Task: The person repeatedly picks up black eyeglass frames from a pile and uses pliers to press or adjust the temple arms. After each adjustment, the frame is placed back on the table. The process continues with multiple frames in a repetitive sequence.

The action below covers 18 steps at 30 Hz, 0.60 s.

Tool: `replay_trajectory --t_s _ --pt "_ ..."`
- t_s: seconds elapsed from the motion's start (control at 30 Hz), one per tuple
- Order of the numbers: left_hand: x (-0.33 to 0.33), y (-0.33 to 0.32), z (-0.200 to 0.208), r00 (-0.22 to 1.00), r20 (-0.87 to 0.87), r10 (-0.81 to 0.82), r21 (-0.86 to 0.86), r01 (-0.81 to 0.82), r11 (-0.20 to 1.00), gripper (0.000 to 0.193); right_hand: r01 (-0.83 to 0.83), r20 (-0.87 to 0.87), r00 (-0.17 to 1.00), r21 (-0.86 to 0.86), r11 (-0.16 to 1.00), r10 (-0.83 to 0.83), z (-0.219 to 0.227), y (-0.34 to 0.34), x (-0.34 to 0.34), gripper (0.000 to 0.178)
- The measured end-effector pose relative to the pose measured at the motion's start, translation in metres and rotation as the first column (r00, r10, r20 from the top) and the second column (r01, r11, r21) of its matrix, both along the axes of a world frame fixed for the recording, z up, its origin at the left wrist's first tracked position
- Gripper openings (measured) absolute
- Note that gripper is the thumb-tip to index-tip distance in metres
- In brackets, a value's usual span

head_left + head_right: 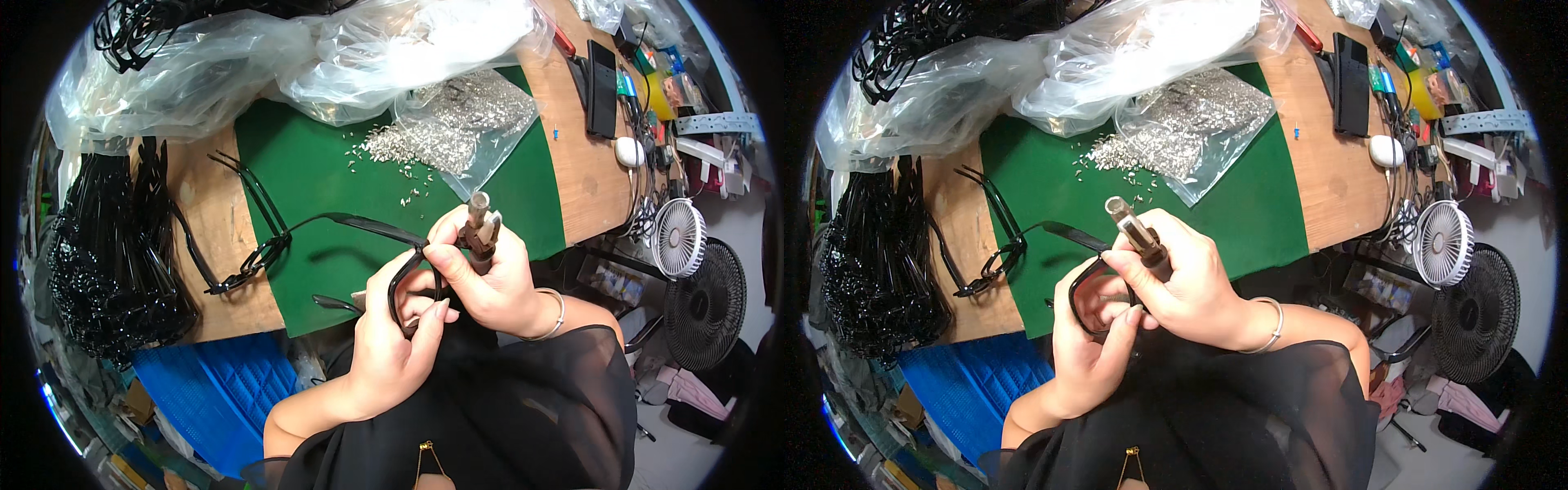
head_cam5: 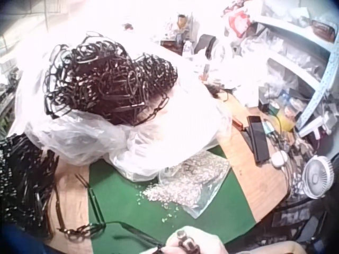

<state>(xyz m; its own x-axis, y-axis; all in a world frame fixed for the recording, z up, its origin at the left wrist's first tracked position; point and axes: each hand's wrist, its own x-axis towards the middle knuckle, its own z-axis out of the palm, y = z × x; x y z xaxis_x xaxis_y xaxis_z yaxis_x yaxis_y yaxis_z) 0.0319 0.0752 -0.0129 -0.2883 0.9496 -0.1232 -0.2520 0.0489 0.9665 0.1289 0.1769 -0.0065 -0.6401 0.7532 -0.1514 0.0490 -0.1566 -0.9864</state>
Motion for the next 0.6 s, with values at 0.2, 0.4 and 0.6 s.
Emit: replay_trajectory --t_s 0.2,0.4,0.6 --pt "-0.005 -0.003 -0.003 0.993 -0.083 -0.089 -0.057 0.084 0.995 0.051 0.030 -0.040 0.998 -0.344 0.938 -0.046 0.001 -0.001 -0.005 0.016" --pt "-0.016 -0.005 0.006 0.990 0.067 -0.123 -0.054 0.127 0.990 0.051 -0.029 -0.039 0.999 -0.315 0.949 0.017 0.009 -0.001 -0.006 0.017" --pt "-0.007 -0.011 0.002 0.995 -0.038 -0.088 -0.046 0.086 0.995 0.052 -0.005 -0.091 0.995 -0.379 0.926 -0.032 0.007 -0.007 -0.006 0.018"
